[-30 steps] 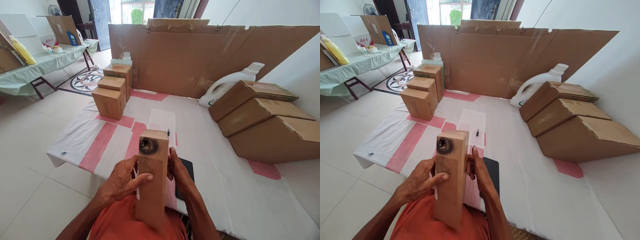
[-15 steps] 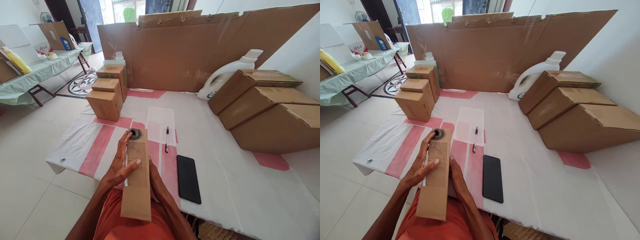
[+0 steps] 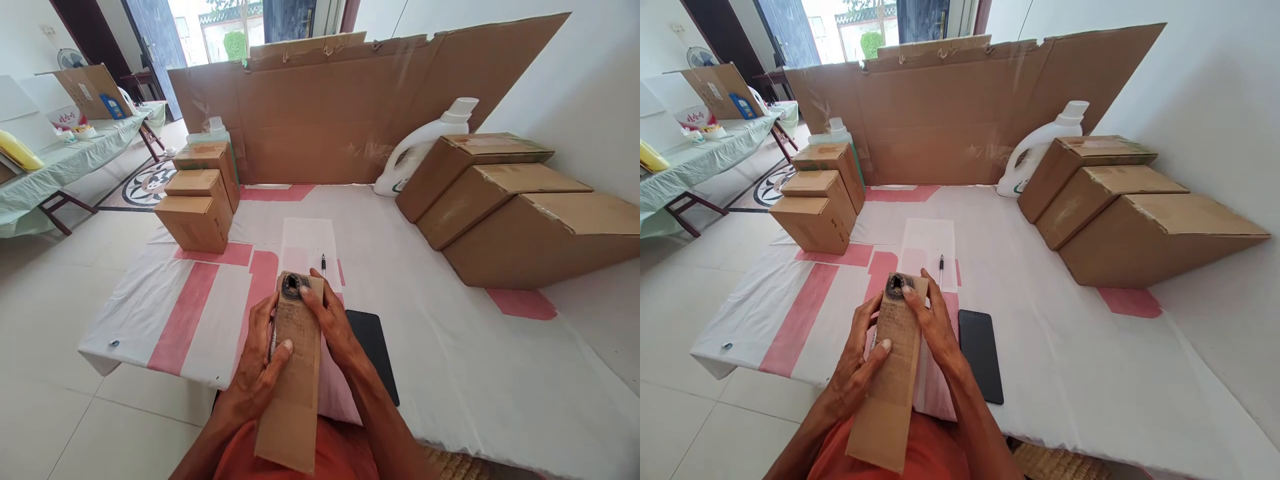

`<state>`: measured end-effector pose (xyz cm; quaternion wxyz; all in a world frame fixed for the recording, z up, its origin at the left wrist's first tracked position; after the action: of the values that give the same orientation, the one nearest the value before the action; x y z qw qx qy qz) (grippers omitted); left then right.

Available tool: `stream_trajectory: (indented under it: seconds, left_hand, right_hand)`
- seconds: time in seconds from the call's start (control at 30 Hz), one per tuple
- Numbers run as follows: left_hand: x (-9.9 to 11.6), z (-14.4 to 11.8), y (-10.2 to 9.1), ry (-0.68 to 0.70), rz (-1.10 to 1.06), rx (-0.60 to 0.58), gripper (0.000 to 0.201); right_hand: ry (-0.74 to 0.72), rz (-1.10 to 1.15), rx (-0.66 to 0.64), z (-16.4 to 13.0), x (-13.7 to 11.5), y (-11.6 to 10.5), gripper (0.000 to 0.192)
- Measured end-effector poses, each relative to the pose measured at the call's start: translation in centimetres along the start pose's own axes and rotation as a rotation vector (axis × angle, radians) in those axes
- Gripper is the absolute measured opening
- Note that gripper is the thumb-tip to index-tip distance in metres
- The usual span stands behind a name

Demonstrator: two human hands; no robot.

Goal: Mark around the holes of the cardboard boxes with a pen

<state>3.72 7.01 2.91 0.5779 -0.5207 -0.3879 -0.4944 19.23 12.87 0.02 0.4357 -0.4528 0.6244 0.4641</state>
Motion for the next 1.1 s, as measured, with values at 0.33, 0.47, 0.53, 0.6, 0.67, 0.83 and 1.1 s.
stream_trajectory:
  seconds: [0.33,0.47,0.53,0.6,0.67,0.83,1.1]
  left_hand:
    - [1.7,3.3,-4.8,0.030,0.086,0.269,0.049]
    - [3.2,4.6,-5.3,0.066,0.153,0.251,0.034]
    - [3.2,4.6,-5.4,0.023,0.142,0.229,0.035]
    - [3.1,4.3,-5.6,0.000,0.127,0.216,0.038]
    - [3.1,3.9,-5.7,0.004,0.099,0.195,0.041]
    - [3.6,3.3,-5.6,0.054,0.092,0.214,0.039]
    - [3.6,3.6,-4.8,0.129,0.219,0.262,0.037]
  right_hand:
    - [-0.130,-0.104,-0.075,-1.3,-4.0,4.5,0.032]
    - [-0.207,-0.184,-0.028,-2.3,-5.1,5.2,0.029]
    - [-0.239,-0.213,-0.025,-2.7,-5.4,5.3,0.028]
    - [-0.262,-0.242,-0.018,-3.0,-5.7,5.3,0.029]
    - [-0.267,-0.262,-0.014,-3.1,-5.9,5.2,0.032]
    - [-0.269,-0.367,-0.013,-3.5,-6.7,5.5,0.033]
    - [-0.176,-0.492,0.025,-2.7,-6.4,5.5,0.031]
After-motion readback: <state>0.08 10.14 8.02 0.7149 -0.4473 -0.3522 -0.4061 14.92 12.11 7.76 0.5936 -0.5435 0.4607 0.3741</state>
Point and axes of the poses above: each hand's wrist, its own z-axis towards the middle knuckle, its own y-axis out of the palm, x = y × z, the point moved 7 cm from there along z, towards the middle knuckle, and after that the axes turned 8 degrees about x, right-handed, at the moved point
